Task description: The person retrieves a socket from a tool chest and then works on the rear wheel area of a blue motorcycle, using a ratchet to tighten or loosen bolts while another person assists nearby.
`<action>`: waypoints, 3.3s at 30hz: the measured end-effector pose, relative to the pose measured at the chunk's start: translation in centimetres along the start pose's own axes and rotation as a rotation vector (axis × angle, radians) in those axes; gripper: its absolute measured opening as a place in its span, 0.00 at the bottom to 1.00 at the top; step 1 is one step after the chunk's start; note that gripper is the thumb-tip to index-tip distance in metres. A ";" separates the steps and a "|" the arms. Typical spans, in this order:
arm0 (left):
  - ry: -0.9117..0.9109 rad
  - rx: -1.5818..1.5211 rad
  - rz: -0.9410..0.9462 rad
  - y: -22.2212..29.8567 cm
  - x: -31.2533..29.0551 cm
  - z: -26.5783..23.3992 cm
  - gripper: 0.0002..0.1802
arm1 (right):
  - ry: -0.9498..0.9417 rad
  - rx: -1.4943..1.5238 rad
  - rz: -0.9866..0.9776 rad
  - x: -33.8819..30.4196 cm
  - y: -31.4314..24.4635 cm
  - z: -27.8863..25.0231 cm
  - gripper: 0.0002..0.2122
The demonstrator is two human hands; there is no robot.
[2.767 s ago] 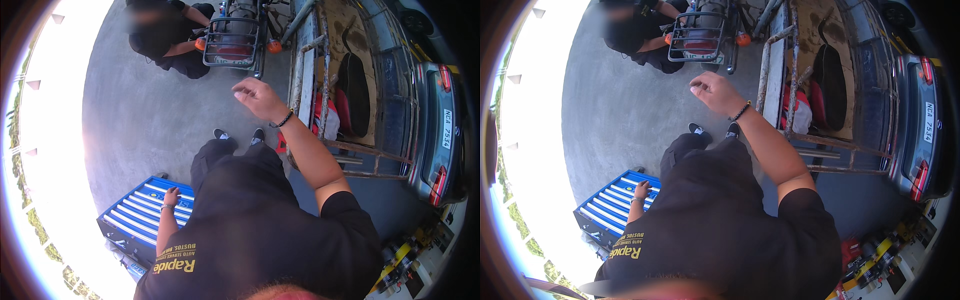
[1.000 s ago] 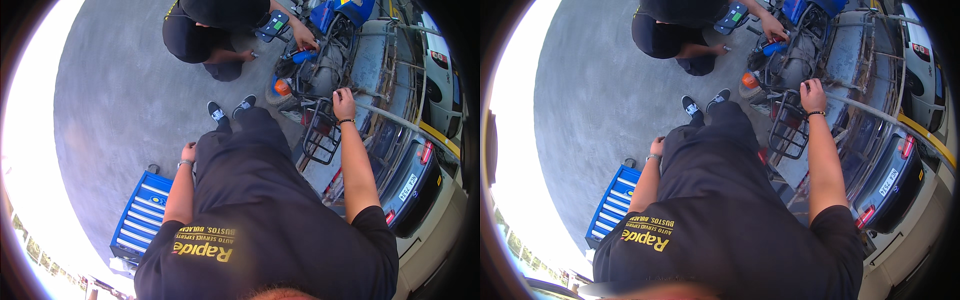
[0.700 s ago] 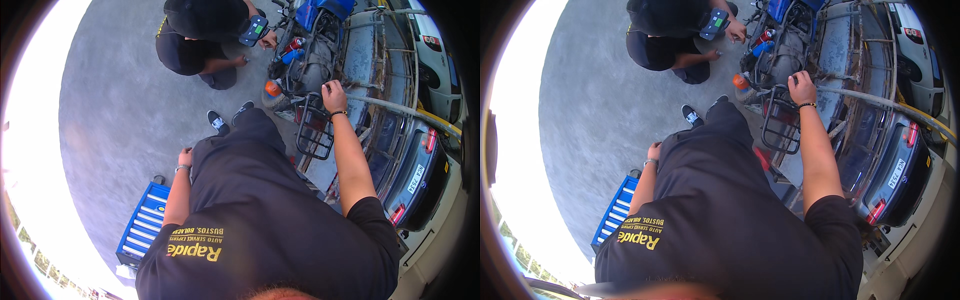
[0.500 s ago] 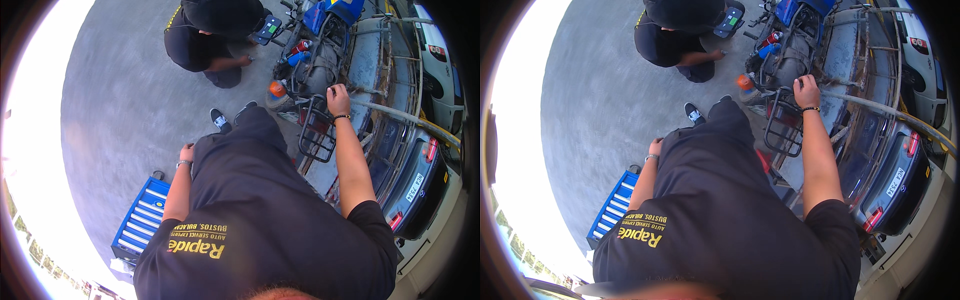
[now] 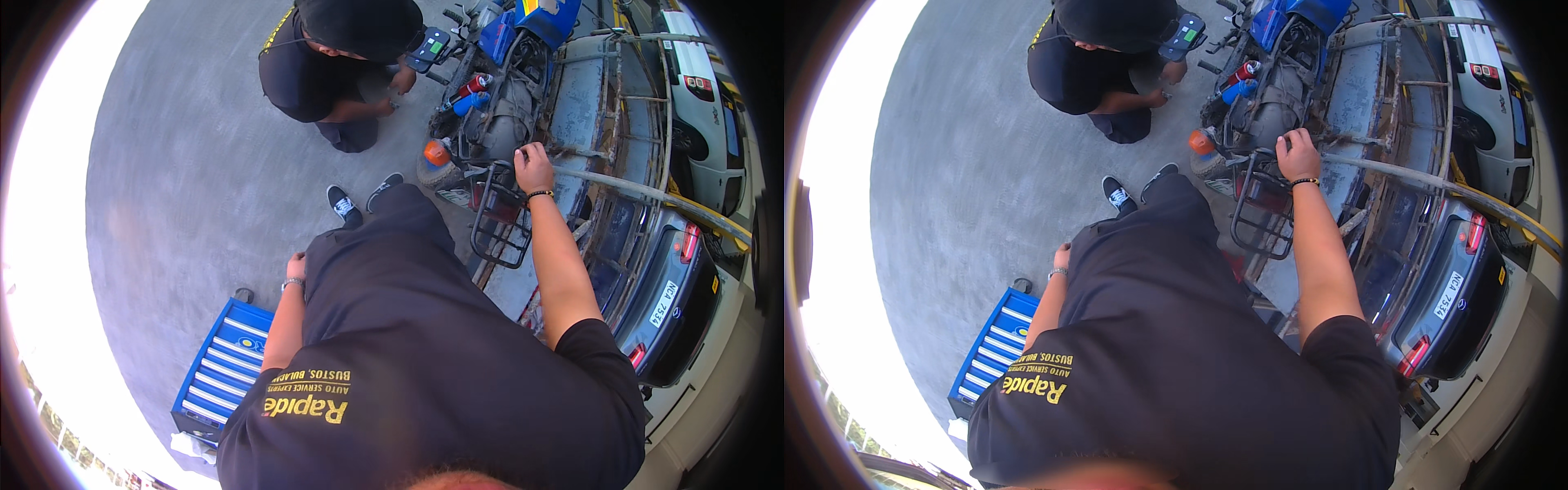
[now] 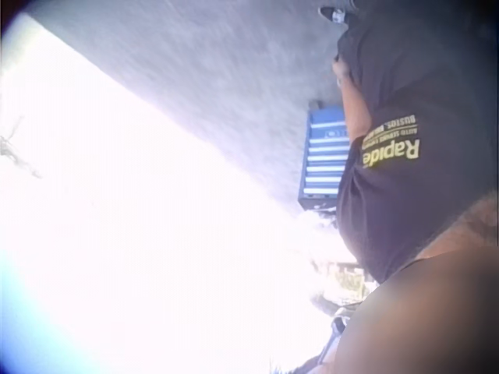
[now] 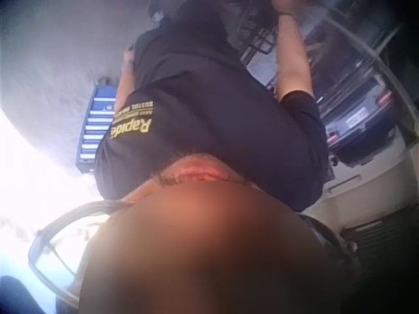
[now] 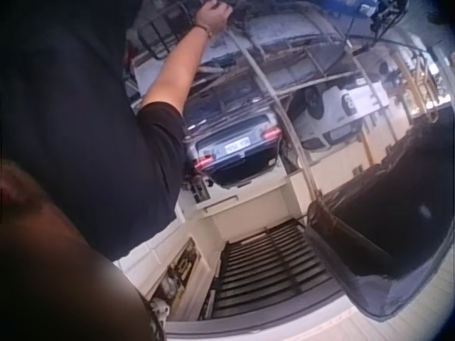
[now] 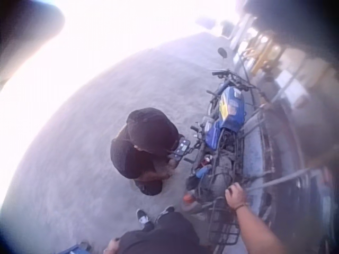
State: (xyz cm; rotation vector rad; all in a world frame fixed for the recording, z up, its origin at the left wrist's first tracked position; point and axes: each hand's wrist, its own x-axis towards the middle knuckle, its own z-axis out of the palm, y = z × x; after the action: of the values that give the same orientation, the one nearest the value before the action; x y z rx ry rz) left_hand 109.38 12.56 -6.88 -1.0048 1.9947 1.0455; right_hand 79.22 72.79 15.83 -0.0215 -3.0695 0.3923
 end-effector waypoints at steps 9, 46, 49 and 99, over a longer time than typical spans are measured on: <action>-0.030 0.262 0.062 -0.7 1.5 -3.2 0.29 | 0.088 0.007 0.017 -0.4 -0.3 -0.5 0.09; -0.292 0.634 1.333 63.7 -4.2 22.8 0.30 | -0.309 0.301 0.360 2.1 1.0 -2.2 0.21; -0.358 0.988 1.302 74.5 -2.1 29.8 0.32 | -0.234 0.351 0.311 2.1 1.5 -2.0 0.21; -0.738 2.012 1.590 81.6 -7.1 30.9 0.07 | -0.196 0.692 0.049 -1.4 4.5 0.4 0.11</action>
State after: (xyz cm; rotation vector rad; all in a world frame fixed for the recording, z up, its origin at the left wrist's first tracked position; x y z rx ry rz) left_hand 49.48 72.93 13.68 1.8347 1.5815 -0.4449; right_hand 80.67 77.00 14.23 -0.0337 -2.9254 1.5025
